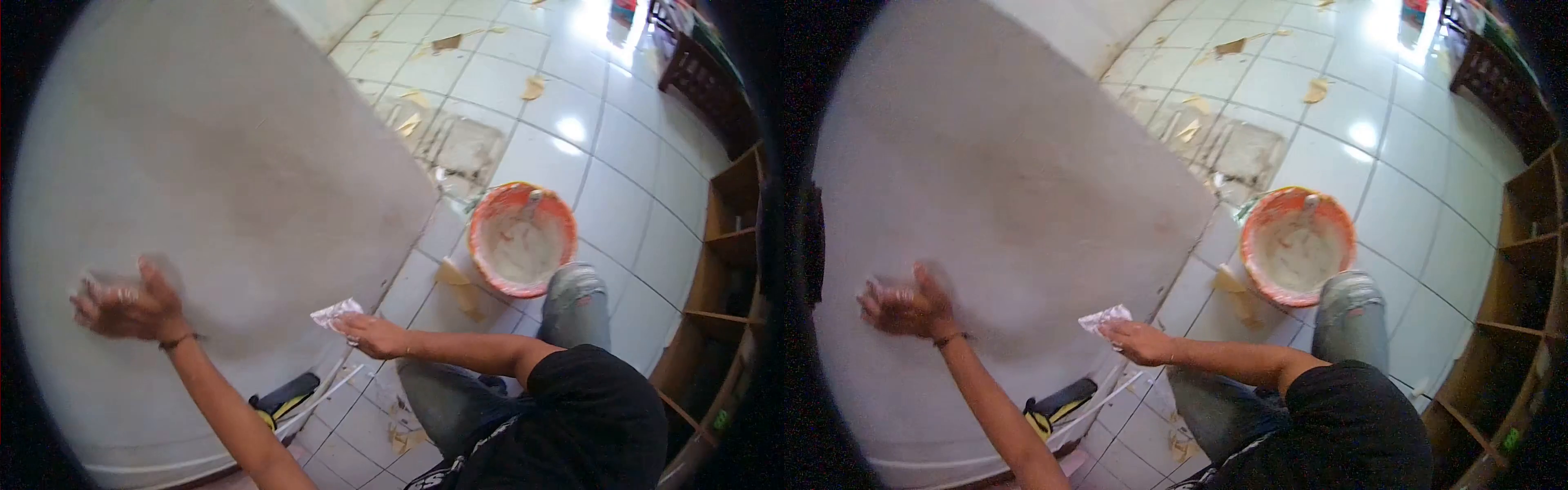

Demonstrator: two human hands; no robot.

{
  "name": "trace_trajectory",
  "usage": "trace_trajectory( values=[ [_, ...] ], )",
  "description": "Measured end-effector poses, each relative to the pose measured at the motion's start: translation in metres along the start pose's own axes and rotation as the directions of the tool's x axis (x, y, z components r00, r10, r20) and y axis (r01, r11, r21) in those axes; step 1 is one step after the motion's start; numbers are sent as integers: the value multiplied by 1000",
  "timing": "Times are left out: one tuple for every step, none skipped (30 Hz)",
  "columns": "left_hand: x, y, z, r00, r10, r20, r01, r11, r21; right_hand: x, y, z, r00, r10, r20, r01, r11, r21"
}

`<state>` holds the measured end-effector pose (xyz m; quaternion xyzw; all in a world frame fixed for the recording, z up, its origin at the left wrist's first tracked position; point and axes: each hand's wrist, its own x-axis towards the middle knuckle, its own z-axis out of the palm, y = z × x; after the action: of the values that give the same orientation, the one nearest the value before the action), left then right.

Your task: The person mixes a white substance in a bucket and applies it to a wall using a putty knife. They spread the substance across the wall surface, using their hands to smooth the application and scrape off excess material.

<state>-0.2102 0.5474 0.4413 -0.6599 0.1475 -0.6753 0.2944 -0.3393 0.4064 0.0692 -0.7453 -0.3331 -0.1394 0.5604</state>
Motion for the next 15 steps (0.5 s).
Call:
trace_trajectory(
  values=[
    [-1,1,1,1000,24,-10,-24,999,-21,1,-9,-19,998,58,9,-58,995,75],
    [-5,1,-1,1000,14,-5,-15,999,-29,6,-16,-42,994,111,14,-112,984,140],
    [-1,3,-4,1000,17,20,-17,999,-34,12,-23,-68,982,187,13,-186,965,187],
    [-4,0,-1,1000,-5,15,6,997,-73,18,-26,-94,977,212,-12,-208,966,153],
    [-2,1,-4,998,-36,53,40,996,-81,23,-29,-123,972,232,-36,-226,966,125],
    [5,1,-7,998,53,37,-49,994,-98,28,-36,-151,967,247,-59,-240,965,103],
    [6,4,-11,996,2,93,8,994,-108,29,-46,-185,948,297,-113,-289,954,80],
    [9,6,-16,992,-16,124,29,994,-107,28,-53,-220,919,388,-77,-390,921,-12],
    [12,8,-20,983,-64,174,89,987,-137,25,-59,-254,878,477,-51,-480,871,-104],
    [20,11,-24,982,-31,188,60,987,-147,14,-64,-286,846,529,-75,-533,829,-172],
    [18,5,-25,981,65,185,-35,986,-163,1,-69,-317,808,579,-108,-586,775,-236],
    [12,7,-29,951,-38,307,95,980,-174,-17,-77,-350,762,626,-164,-644,711,-282],
    [22,13,-36,949,-151,279,196,970,-144,-34,-95,-383,711,668,-219,-699,639,-320],
    [-2,9,-51,763,-41,645,166,977,-134,-45,-123,-420,646,716,-264,-759,563,-328],
    [-21,5,-54,366,-135,921,172,982,76,-55,-155,-453,573,759,-310,-814,483,-323]
  ],
)
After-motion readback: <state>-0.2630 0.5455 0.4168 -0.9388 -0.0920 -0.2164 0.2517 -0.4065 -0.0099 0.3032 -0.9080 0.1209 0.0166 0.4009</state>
